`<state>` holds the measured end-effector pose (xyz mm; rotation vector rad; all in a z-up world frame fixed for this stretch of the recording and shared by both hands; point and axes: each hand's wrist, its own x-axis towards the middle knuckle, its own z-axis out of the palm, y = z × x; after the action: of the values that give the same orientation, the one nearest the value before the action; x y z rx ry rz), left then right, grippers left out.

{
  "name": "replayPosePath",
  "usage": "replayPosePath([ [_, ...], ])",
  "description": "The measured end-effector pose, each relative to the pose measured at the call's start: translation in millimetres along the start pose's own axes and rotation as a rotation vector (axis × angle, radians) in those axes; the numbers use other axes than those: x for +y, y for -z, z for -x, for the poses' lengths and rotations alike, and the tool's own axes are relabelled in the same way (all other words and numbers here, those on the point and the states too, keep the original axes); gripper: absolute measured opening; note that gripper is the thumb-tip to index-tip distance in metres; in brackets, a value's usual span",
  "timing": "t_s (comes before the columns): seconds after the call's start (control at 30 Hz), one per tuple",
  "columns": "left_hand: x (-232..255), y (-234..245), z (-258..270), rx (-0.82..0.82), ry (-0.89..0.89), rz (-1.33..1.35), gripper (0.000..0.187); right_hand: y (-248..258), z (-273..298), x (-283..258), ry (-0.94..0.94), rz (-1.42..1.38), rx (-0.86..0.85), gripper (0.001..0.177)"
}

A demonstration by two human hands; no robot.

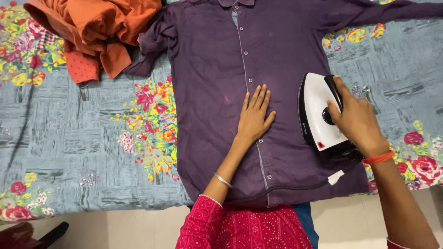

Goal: The person unfolds a purple shirt on a floral bedsheet and smooths it out. They then use an iron to press the shirt's body and sleeves, moving the iron back and forth to remove wrinkles.

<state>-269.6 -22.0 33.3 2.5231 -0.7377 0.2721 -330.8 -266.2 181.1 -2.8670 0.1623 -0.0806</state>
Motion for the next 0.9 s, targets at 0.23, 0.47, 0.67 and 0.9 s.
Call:
replayPosePath([
  [0.23, 0, -2, 1, 0.006, -0.01, -0.011, 0.072, 0, -31, -7, 0.045, -0.019, 0.048, 0.067],
  [0.47, -3, -6, 3, 0.018, -0.014, -0.032, 0.071, 20, 23, -22, -0.044, -0.063, -0.115, 0.071],
  [0.67, -3, -9, 0, 0.002, -0.016, -0.07, 0.073, 18, 25, -30, -0.138, -0.21, -0.128, 0.069],
  [0.9, -3, -8, 2, -0.006, -0.018, -0.079, 0.074, 9, 2, -30, 0.065, -0.194, -0.039, 0.067],
])
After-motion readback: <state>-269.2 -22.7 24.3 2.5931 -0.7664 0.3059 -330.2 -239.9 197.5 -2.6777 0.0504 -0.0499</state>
